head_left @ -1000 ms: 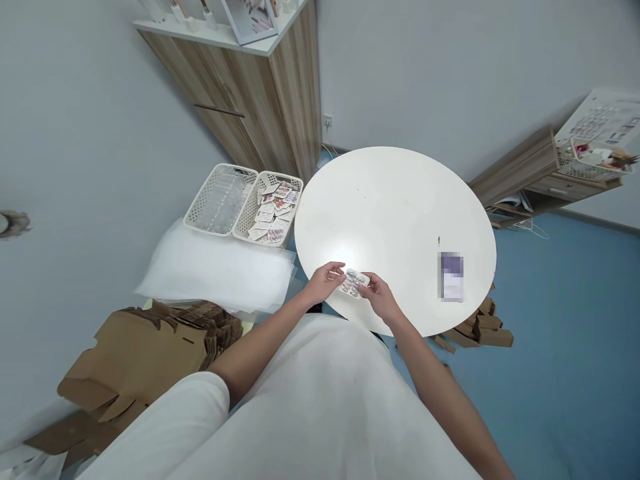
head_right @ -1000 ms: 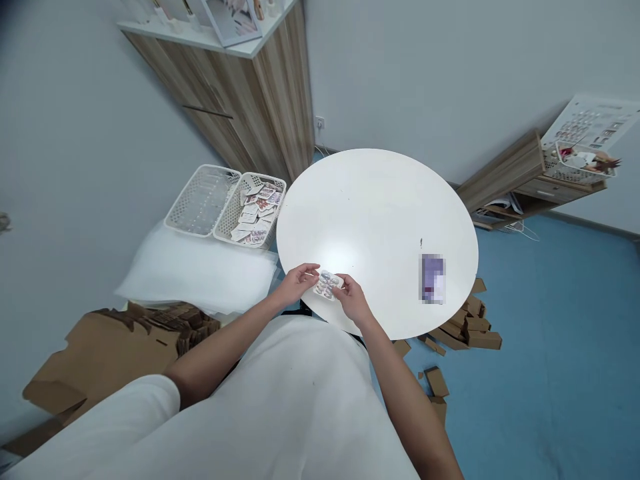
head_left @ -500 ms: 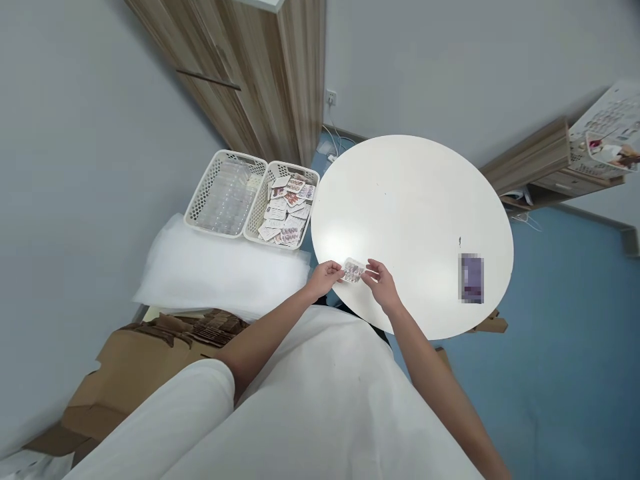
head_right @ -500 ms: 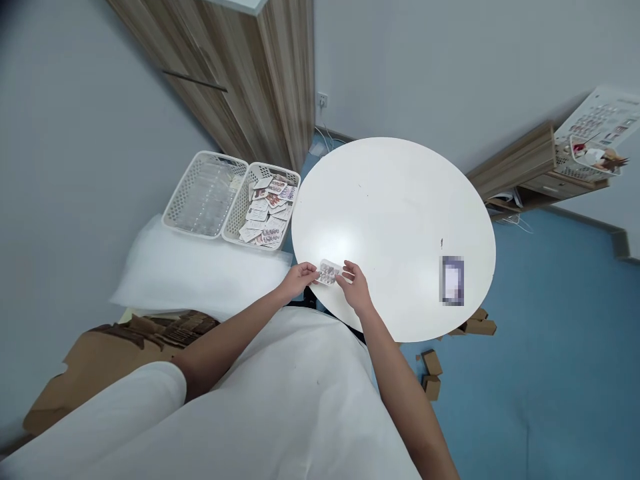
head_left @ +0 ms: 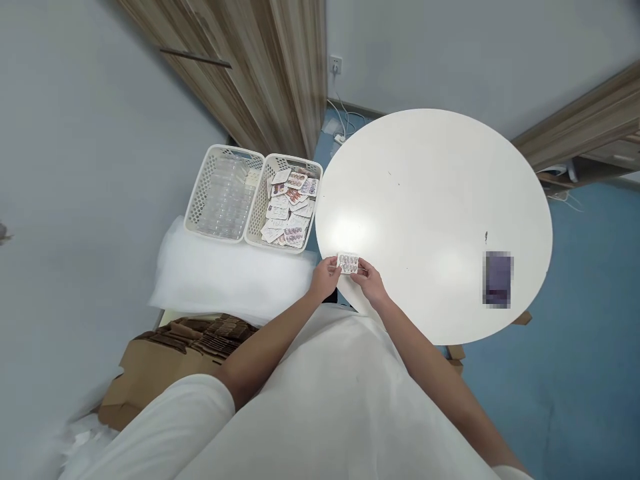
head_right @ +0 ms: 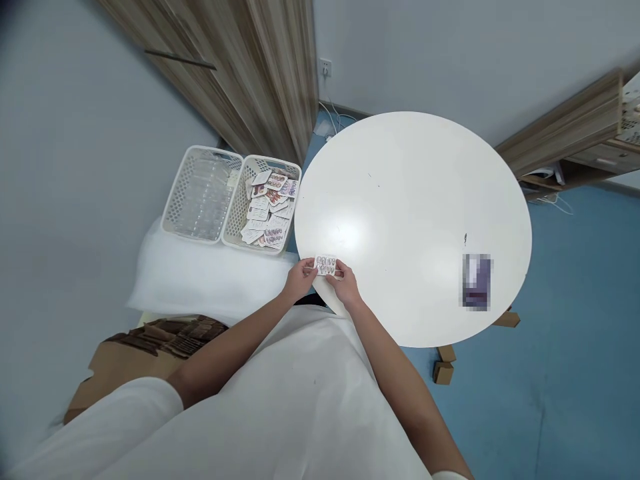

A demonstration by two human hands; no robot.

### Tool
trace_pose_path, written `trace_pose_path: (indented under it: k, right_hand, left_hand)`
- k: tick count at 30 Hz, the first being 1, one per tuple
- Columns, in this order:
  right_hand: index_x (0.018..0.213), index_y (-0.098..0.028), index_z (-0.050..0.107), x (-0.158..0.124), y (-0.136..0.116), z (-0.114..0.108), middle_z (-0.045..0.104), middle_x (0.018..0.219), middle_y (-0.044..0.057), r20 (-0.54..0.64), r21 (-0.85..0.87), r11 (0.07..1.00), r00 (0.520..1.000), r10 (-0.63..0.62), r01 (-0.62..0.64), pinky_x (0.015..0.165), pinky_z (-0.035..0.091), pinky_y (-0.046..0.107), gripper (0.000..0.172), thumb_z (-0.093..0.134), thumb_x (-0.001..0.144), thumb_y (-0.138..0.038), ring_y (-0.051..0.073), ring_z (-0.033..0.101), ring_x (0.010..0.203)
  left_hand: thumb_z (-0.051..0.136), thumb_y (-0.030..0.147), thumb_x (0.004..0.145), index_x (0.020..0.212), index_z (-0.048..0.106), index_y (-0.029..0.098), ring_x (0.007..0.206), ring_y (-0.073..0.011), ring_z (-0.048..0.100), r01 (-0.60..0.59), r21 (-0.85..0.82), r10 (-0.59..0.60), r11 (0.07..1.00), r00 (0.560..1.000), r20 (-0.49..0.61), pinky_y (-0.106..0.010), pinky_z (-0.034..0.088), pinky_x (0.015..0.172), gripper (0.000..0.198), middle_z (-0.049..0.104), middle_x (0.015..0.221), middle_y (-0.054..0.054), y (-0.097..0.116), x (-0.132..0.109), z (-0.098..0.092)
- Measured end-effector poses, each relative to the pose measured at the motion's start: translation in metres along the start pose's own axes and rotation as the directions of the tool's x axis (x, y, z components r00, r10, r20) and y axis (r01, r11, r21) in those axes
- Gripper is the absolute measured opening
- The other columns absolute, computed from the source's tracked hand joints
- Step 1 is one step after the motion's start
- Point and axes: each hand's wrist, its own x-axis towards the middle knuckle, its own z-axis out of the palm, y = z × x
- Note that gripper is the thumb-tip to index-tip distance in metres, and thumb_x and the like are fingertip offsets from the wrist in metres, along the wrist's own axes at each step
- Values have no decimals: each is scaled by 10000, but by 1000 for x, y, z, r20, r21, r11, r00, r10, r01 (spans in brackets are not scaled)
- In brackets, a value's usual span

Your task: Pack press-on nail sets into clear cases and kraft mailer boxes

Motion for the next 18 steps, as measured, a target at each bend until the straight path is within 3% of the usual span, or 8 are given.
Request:
trace_pose_path:
  k: [5, 12, 15, 18]
  right_hand:
    - [1239, -234, 431, 16, 11, 4, 438, 1198, 70, -23, -189, 982, 1000, -3, -1, 814, 447, 345, 650, 631, 631, -344, 211, 462, 990]
    - [1339, -229, 287, 23, 18, 6, 418, 1118, 92, 57, -349, 933, 995, -76, 91, 806, 450, 367, 734, 576, 676, -351, 211, 475, 925]
    - [1349, -234, 256, 17, 20, 3, 417, 1151, 96, 77, -412, 896, 986, -146, 165, 821, 438, 382, 717, 542, 700, -342, 221, 468, 981]
    - [1315, -245, 326, 8, 24, -3, 411, 1228, 98, 112, -565, 773, 955, -275, 289, 888, 376, 425, 630, 516, 720, -328, 257, 402, 1109]
  left_hand:
    - [541, 220, 741, 1154, 505, 166, 944, -199, 521, -24, 249, 17, 968, 999, 31, -331, 444, 808, 418, 495, 1085, -102, 2, 8, -2]
    - [520, 260, 752, 1264, 387, 160, 1041, -232, 469, -50, 382, 19, 923, 996, 84, -363, 396, 879, 539, 445, 1122, -111, 0, 12, 2]
    - [511, 259, 755, 1291, 336, 148, 1117, -246, 415, -130, 458, 94, 880, 990, 101, -381, 358, 927, 575, 425, 1181, -126, -2, 5, 0]
    - [511, 278, 764, 1276, 358, 173, 1189, -269, 346, -265, 570, 194, 777, 964, 184, -413, 293, 971, 544, 404, 1263, -126, -4, -4, -6]
